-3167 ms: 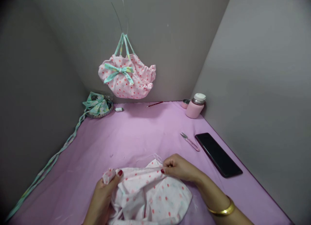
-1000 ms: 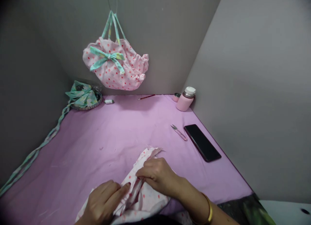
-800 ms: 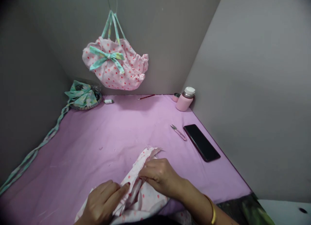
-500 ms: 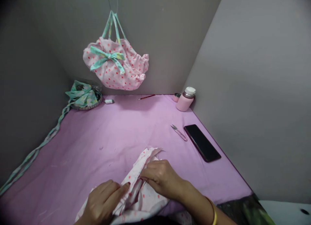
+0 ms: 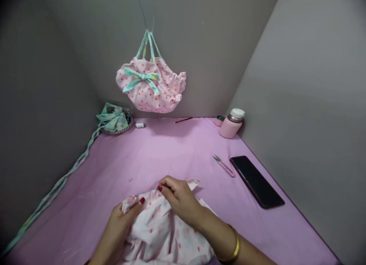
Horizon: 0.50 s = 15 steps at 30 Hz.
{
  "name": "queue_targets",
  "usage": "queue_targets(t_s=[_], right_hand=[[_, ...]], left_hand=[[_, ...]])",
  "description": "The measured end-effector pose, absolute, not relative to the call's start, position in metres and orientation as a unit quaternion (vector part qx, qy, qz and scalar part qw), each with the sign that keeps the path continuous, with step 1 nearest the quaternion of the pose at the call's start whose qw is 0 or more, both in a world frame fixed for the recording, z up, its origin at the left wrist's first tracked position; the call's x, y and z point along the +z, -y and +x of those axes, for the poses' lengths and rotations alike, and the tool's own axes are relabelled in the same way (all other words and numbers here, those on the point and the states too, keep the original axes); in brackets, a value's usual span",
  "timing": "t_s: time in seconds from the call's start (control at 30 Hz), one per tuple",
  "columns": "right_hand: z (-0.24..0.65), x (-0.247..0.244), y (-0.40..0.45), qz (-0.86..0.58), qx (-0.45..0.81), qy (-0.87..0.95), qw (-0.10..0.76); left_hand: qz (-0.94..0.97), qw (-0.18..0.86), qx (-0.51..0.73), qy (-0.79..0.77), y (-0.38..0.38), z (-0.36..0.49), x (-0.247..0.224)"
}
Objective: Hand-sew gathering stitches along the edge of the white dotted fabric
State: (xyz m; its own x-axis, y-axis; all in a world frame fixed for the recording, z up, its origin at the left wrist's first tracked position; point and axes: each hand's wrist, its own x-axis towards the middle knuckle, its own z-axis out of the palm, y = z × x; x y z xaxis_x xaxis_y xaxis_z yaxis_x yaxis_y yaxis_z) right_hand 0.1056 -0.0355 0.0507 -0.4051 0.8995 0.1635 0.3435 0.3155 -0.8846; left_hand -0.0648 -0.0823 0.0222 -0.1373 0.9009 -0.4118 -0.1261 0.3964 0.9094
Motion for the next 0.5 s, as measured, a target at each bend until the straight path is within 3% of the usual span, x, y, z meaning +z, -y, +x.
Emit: queue_targets(t_s=[0.27,0.5], right_hand=[[0.083,0.006,0.011,-0.414,0.57,0.625,0.335],[0.085,0.008,0.006,-0.403,0.599,0.626,0.295]], left_hand=[[0.356,0.532,0.43,-0.637,0.068,-0.08,0.014],[0.393,0.495,0.419,-0.652,0.058,-0.086,0.003]])
